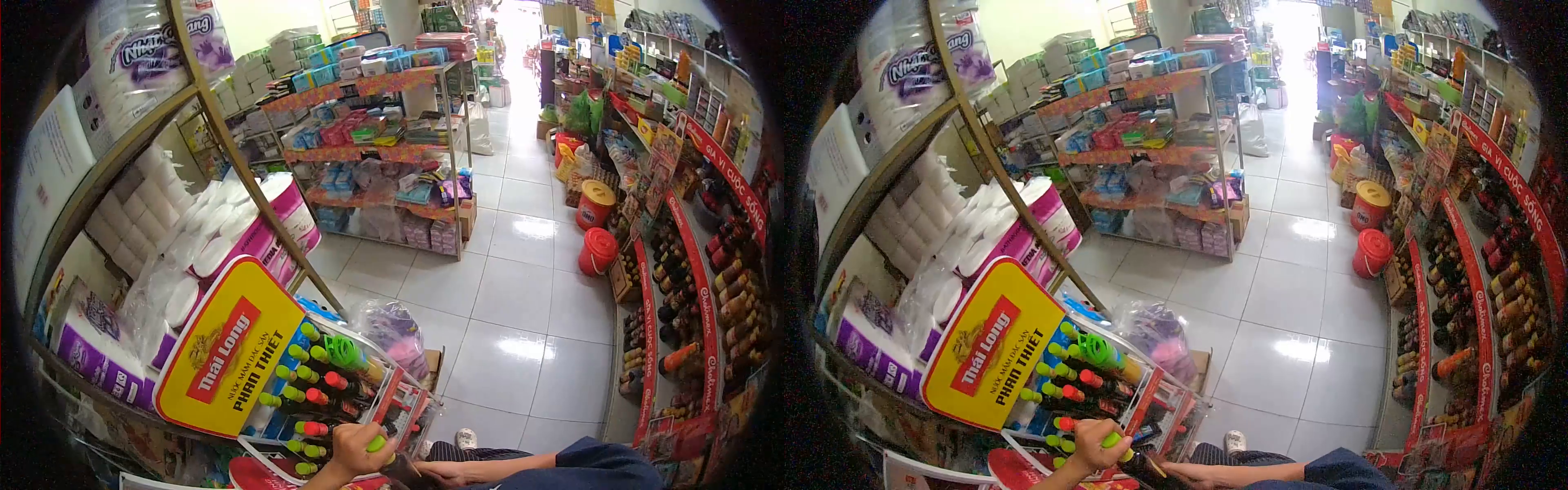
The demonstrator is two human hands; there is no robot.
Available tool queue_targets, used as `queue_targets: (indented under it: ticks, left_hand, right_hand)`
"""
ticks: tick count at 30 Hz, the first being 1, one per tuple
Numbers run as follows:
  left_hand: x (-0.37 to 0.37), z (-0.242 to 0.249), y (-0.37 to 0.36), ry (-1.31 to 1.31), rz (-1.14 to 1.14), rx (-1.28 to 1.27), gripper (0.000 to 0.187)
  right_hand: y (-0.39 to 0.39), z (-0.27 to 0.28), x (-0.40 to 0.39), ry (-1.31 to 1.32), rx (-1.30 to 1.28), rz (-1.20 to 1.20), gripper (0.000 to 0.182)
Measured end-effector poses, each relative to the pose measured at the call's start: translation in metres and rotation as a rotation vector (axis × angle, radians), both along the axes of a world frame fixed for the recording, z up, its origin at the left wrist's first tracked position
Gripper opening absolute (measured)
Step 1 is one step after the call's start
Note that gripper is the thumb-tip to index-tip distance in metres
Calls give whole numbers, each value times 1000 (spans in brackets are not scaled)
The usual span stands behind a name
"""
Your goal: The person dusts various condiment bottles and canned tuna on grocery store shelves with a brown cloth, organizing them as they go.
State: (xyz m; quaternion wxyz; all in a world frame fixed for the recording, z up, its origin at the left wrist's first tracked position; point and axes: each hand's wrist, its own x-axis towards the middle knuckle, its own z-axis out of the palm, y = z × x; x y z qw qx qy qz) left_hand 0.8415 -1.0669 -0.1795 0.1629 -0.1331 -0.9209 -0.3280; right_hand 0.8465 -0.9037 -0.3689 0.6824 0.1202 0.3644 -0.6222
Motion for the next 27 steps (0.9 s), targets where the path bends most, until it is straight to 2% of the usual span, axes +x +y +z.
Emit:
queue_targets:
  ticks: [4,6,8,9,10,13,14,16,18,20,21,23,27]
  left_hand:
    - [1,12,-8,119,53,15,18]
    - [2,17,-9,110,158,128,18]
    - [2,10,-16,3,240,295,20]
    - [-1,4,-21,-15,268,364,21]
    - [-3,-2,-24,-33,299,437,22]
    - [-3,-5,-25,-180,362,691,22]
    - [-8,-4,-25,-184,350,770,21]
    - [-12,-13,-30,-137,374,750,20]
    - [-16,-16,-30,-179,387,885,19]
    - [-18,-15,-31,-129,447,939,17]
    - [-15,-10,-33,-246,501,965,16]
    - [-17,-7,-34,-186,554,1015,18]
    - [-21,-19,-43,-176,576,1074,19]
  right_hand:
    - [6,11,7,-180,-97,-32,49]
    - [16,52,3,-266,-113,-24,46]
    - [25,53,-4,-393,-232,-13,41]
    - [23,53,-5,-379,-80,-55,40]
    - [18,22,-2,-281,-147,-116,40]
    - [14,14,-11,-577,-960,53,39]
    - [18,18,-14,-542,-919,0,39]
    - [26,39,-16,-382,-680,-163,39]
    - [36,67,-21,-242,-574,-292,39]
    - [45,86,-24,-167,-546,-402,39]
    - [47,94,-26,-142,-540,-452,40]
    - [48,112,-30,-93,-526,-546,41]
    - [44,101,-47,205,-506,-549,40]
